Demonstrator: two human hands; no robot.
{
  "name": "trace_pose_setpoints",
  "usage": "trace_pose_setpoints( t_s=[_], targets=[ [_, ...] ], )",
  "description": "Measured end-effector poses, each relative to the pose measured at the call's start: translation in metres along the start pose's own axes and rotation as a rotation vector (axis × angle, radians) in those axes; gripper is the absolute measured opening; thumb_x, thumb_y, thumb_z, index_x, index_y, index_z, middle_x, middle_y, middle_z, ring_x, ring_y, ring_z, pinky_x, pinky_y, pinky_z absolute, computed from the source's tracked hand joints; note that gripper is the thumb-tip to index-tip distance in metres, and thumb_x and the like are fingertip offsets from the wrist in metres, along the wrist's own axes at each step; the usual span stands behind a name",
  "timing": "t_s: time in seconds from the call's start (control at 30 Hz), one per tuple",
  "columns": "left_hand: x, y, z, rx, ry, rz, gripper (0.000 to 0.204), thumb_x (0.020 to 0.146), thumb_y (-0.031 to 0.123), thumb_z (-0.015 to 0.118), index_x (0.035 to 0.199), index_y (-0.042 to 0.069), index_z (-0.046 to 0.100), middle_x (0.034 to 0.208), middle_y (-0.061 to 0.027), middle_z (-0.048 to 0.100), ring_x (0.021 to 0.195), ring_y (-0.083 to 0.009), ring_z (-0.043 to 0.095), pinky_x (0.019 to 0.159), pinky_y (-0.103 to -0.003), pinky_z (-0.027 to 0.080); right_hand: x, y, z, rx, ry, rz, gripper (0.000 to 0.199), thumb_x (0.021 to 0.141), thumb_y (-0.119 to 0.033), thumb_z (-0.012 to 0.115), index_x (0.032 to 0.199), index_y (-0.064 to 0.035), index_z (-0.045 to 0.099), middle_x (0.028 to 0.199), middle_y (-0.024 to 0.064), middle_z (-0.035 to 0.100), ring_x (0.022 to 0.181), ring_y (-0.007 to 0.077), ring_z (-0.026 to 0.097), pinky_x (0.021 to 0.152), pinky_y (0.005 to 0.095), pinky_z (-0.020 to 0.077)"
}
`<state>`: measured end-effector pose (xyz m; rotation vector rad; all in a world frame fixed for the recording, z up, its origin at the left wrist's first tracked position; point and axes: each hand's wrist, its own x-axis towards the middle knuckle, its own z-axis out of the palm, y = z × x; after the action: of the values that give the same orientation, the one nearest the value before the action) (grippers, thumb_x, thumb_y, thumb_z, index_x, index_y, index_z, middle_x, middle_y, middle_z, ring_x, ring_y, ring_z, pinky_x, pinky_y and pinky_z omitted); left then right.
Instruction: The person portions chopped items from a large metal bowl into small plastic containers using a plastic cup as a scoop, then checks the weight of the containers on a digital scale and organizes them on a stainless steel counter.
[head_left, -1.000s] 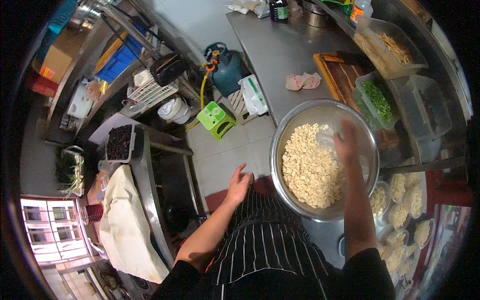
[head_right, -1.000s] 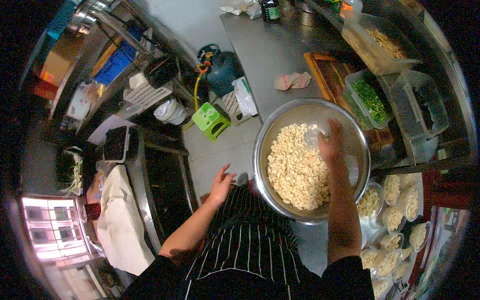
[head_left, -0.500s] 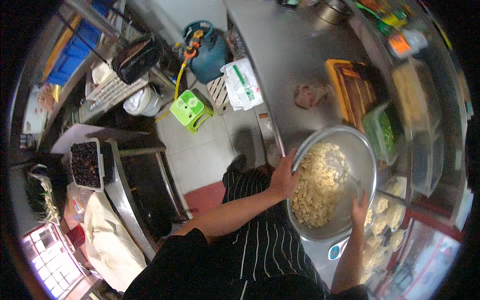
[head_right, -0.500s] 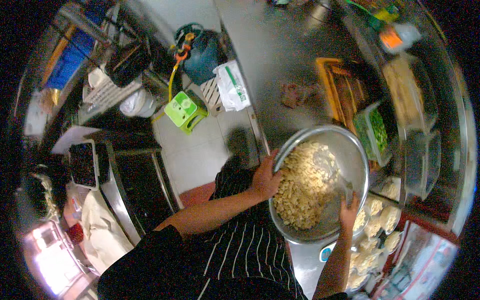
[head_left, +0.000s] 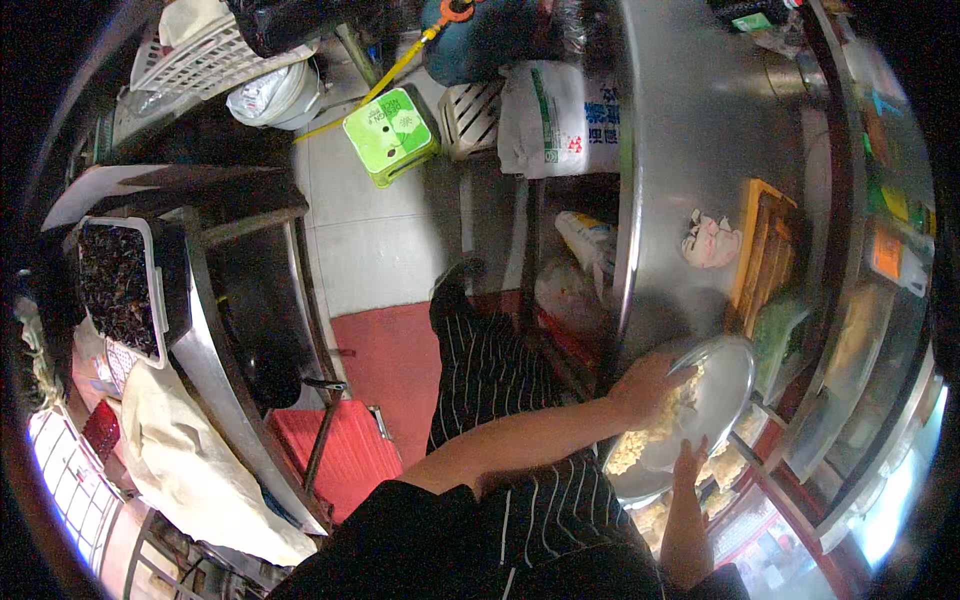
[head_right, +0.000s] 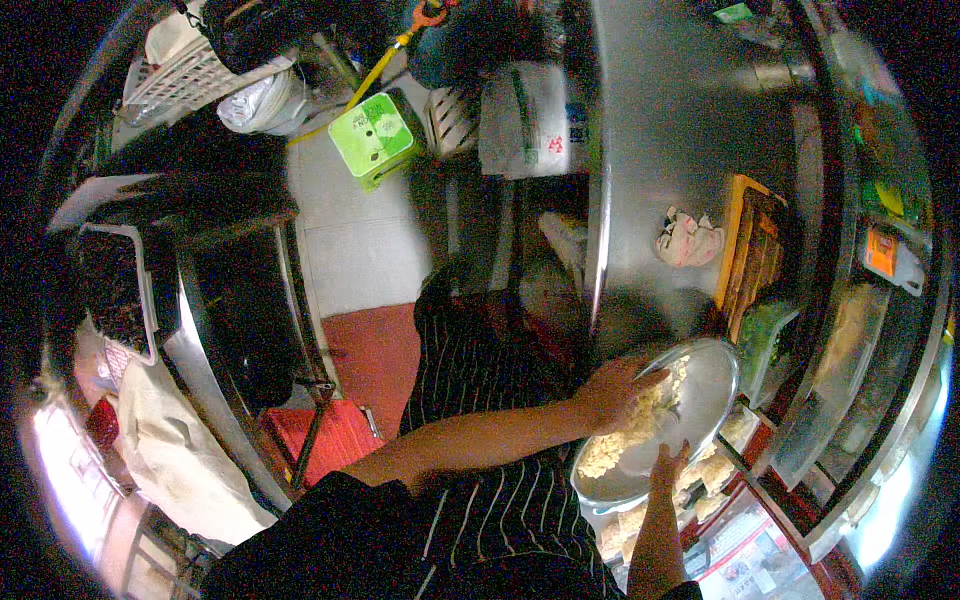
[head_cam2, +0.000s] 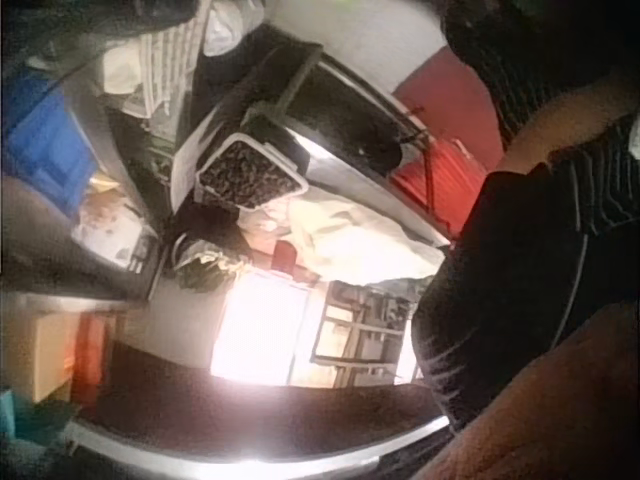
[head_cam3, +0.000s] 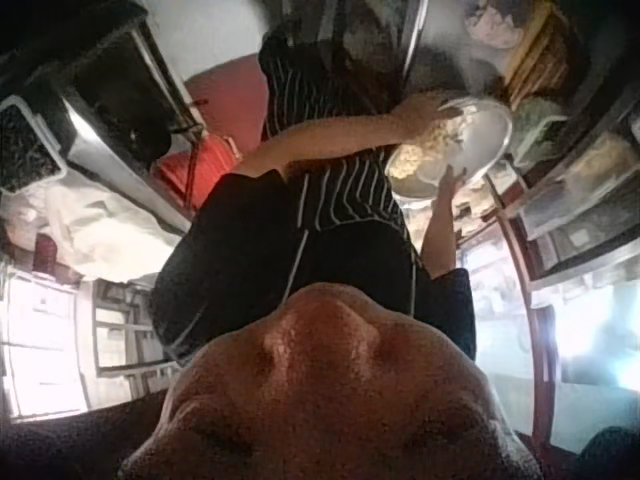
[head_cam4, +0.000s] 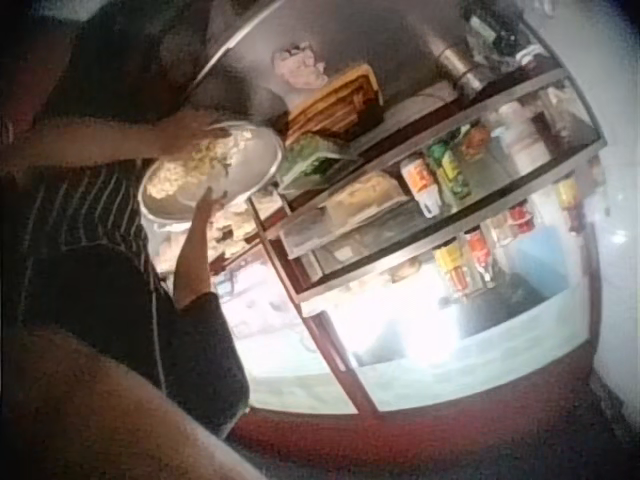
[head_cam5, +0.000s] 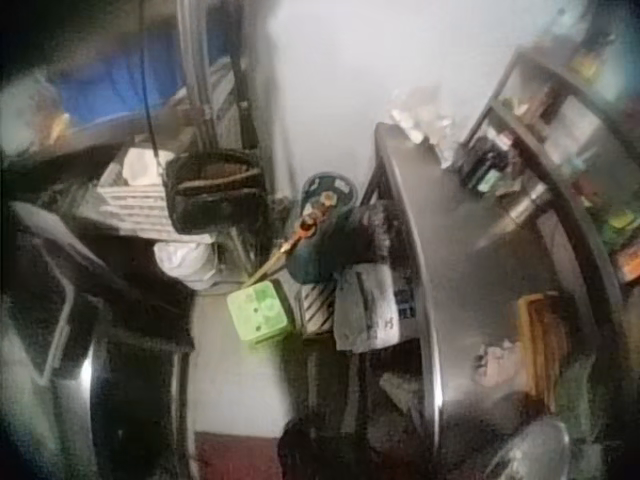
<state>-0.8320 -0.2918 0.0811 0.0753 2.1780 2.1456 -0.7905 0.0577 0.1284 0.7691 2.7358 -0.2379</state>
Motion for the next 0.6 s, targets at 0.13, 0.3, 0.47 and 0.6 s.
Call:
trace_pose_setpoints(
  t_s=[0.13, 0.3, 0.47, 0.6],
  targets=[
    [-0.002, 0.003, -0.001, 0.110, 0.020, 0.022, 0.051, 0.082, 0.014, 0.058, 0.133, 0.014, 0.051, 0.119, -0.0218, 0.052, 0.109, -0.0401, 0.052, 0.092, -0.047, 0.042, -0.001, -0.003, 0.000, -0.118, -0.010, -0.004, 0.071, 0.082, -0.016, 0.064, 0.143, -0.0025, 0.030, 0.136, 0.0275, 0.035, 0.124, 0.0406, 0.041, 0.103, 0.0465, 0.0369],
    [0.002, -0.002, -0.004, 0.103, -0.010, -0.007, 0.056, 0.075, 0.011, 0.062, 0.131, 0.012, 0.052, 0.119, -0.0223, 0.053, 0.109, -0.0400, 0.053, 0.090, -0.048, 0.044, -0.007, -0.006, 0.014, -0.204, 0.061, -0.038, 0.069, 0.085, -0.027, 0.062, 0.143, -0.0075, 0.032, 0.132, 0.0304, 0.039, 0.122, 0.0435, 0.042, 0.103, 0.0484, 0.0365],
    [0.023, 0.007, 0.004, -0.006, -0.079, -0.040, 0.053, 0.078, 0.009, 0.061, 0.130, 0.008, 0.051, 0.119, -0.0272, 0.055, 0.103, -0.0445, 0.057, 0.087, -0.051, 0.049, -0.016, 0.076, 0.017, -0.307, 0.133, -0.241, 0.067, 0.087, -0.027, 0.063, 0.143, -0.0072, 0.033, 0.136, 0.0262, 0.039, 0.122, 0.0422, 0.043, 0.102, 0.0475, 0.0378],
    [0.025, 0.004, 0.014, 0.356, -0.100, 0.009, 0.057, 0.074, 0.005, 0.059, 0.131, 0.012, 0.054, 0.135, -0.0281, 0.044, 0.118, -0.0425, 0.048, 0.100, -0.047, 0.040, -0.041, 0.031, 0.020, 0.050, 0.192, -0.061, 0.066, 0.085, -0.024, 0.065, 0.142, -0.0083, 0.036, 0.135, 0.0261, 0.040, 0.121, 0.0419, 0.043, 0.102, 0.0459, 0.0388]
  ],
)
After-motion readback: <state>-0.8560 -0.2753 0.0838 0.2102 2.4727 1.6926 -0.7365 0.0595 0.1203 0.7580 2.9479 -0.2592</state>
